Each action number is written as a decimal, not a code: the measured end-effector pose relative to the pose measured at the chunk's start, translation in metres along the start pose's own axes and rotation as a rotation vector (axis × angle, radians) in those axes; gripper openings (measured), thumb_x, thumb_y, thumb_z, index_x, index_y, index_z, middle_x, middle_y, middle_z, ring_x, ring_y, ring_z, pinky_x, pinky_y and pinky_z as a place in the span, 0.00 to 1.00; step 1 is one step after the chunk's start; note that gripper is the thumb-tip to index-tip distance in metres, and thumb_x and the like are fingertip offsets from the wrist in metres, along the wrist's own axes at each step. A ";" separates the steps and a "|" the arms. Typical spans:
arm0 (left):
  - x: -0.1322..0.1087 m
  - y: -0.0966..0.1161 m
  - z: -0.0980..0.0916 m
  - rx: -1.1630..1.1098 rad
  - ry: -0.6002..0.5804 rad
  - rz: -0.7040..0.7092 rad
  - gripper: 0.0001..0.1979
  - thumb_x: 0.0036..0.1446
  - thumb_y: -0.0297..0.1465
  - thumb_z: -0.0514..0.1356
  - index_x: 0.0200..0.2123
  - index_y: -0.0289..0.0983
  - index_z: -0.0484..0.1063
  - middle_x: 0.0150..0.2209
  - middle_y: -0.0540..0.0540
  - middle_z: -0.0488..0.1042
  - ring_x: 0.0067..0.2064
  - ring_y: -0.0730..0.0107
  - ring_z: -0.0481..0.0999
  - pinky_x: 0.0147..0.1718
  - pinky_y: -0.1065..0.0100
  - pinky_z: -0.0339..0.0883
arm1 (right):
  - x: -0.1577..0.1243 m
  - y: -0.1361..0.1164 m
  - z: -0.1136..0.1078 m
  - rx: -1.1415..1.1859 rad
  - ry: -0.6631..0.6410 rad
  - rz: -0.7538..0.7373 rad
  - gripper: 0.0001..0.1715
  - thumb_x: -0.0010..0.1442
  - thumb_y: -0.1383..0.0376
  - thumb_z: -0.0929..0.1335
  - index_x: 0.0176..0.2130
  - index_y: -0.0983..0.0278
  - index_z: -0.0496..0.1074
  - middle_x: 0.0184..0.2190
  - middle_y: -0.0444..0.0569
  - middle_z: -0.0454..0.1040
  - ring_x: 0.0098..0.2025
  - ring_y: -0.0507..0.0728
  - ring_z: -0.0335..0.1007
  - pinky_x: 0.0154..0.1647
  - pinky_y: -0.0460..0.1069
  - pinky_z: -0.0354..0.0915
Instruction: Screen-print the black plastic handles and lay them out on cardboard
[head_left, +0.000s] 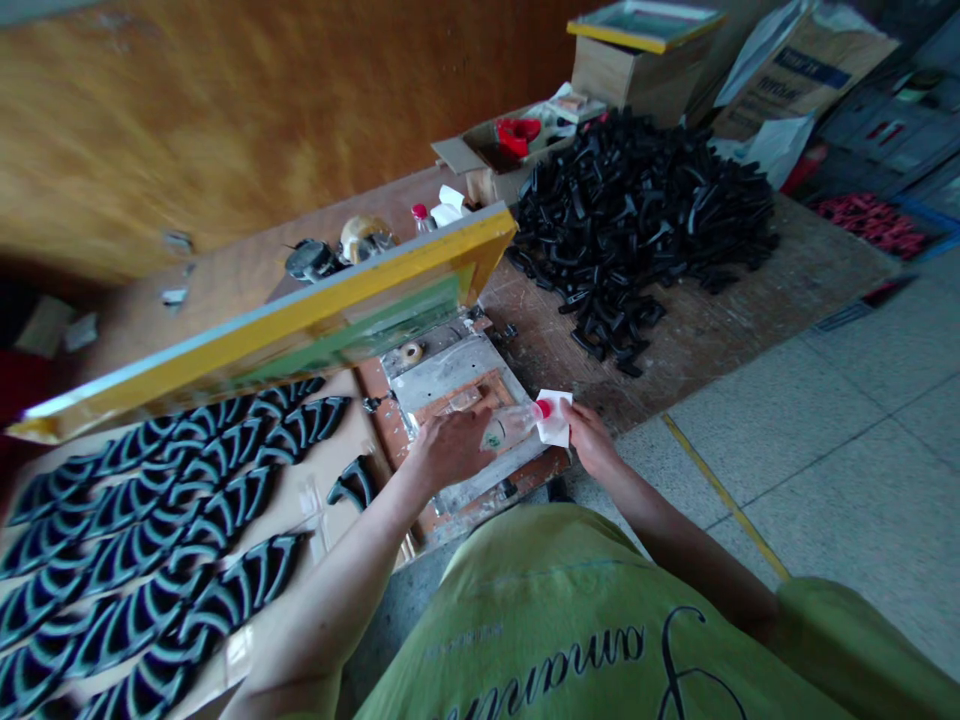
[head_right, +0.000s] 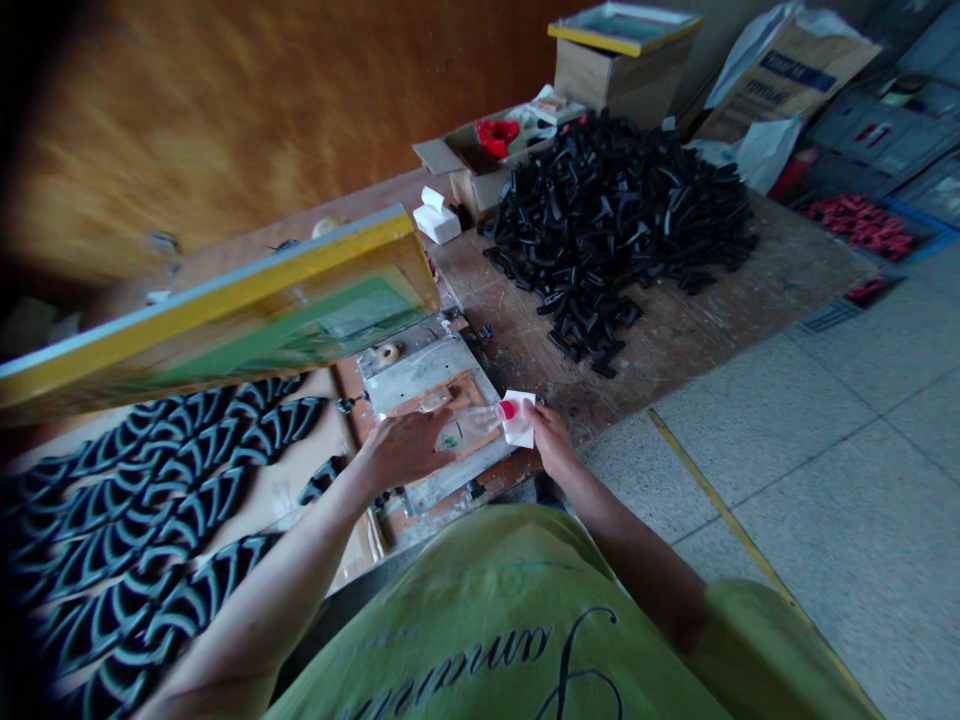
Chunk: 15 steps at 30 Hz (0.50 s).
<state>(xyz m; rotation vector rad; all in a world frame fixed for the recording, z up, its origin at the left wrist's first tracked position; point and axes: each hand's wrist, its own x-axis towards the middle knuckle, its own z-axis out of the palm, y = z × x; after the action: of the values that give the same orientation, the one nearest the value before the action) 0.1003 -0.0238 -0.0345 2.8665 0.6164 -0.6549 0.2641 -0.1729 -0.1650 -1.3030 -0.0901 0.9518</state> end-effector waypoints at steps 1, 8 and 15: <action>-0.001 0.001 0.001 -0.008 0.004 0.004 0.23 0.58 0.41 0.56 0.54 0.36 0.67 0.46 0.37 0.79 0.47 0.49 0.79 0.42 0.57 0.70 | -0.001 -0.003 0.002 0.016 -0.003 0.001 0.28 0.46 0.43 0.76 0.34 0.63 0.79 0.32 0.47 0.81 0.35 0.57 0.76 0.39 0.49 0.69; -0.015 -0.012 0.028 -0.283 0.045 -0.056 0.35 0.55 0.46 0.60 0.63 0.36 0.62 0.52 0.35 0.76 0.52 0.47 0.76 0.48 0.55 0.69 | -0.012 -0.033 0.013 0.205 -0.088 0.046 0.24 0.45 0.49 0.78 0.36 0.63 0.79 0.34 0.48 0.82 0.37 0.58 0.78 0.42 0.51 0.71; -0.055 -0.049 0.080 -0.798 0.151 -0.192 0.35 0.50 0.46 0.65 0.57 0.37 0.66 0.46 0.41 0.77 0.43 0.56 0.77 0.43 0.62 0.70 | -0.023 -0.042 0.029 0.207 -0.093 0.063 0.22 0.44 0.50 0.79 0.34 0.63 0.79 0.35 0.48 0.82 0.38 0.59 0.79 0.41 0.52 0.72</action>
<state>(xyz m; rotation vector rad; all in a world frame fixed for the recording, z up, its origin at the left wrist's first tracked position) 0.0036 -0.0169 -0.0839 2.1302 0.9254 -0.1426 0.2565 -0.1633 -0.1108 -1.0765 -0.0218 1.0470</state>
